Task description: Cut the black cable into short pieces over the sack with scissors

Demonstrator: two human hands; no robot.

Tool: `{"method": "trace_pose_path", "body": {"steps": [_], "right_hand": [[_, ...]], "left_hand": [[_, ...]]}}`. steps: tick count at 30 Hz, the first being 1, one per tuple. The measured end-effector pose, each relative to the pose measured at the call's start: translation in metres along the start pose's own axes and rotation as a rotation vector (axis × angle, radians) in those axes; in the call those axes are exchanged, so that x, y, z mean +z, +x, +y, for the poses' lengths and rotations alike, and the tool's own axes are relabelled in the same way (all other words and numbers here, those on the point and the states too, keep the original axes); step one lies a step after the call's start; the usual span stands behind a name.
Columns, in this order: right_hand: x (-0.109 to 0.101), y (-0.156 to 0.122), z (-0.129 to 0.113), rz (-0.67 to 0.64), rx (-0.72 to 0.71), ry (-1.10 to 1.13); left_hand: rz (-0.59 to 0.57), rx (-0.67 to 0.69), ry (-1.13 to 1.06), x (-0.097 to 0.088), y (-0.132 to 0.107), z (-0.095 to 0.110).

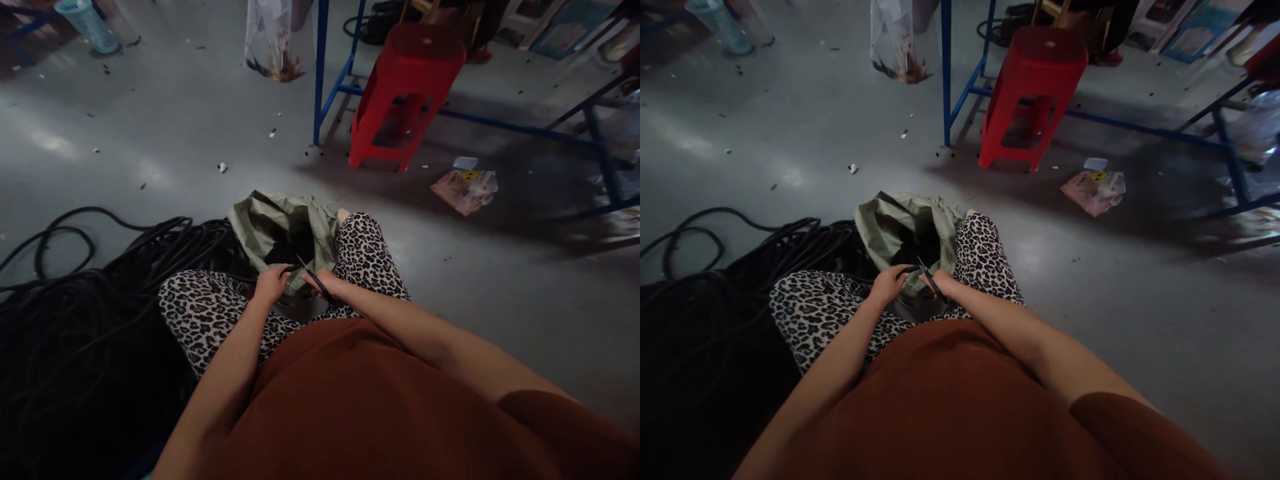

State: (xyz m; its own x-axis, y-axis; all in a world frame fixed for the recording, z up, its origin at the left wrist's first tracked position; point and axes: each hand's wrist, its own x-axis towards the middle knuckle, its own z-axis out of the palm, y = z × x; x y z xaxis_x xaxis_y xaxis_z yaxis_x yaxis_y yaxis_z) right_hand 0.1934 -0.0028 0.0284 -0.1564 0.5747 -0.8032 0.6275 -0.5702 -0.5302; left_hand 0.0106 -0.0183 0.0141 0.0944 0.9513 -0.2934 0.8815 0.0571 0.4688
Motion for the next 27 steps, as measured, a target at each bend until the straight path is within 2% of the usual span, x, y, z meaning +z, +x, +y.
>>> {"method": "trace_pose_path", "body": {"steps": [9,15,27], "right_hand": [[0.000,0.002,0.002,-0.048,0.027,0.128],[0.003,0.008,0.005,-0.052,0.013,0.182],[0.006,0.014,0.005,-0.078,-0.023,0.114]], "left_hand": [[0.096,-0.043,-0.144,0.000,0.006,0.000],[0.096,-0.081,-0.190,-0.002,0.006,0.002],[0.134,-0.128,-0.243,-0.005,0.006,0.004]]}}
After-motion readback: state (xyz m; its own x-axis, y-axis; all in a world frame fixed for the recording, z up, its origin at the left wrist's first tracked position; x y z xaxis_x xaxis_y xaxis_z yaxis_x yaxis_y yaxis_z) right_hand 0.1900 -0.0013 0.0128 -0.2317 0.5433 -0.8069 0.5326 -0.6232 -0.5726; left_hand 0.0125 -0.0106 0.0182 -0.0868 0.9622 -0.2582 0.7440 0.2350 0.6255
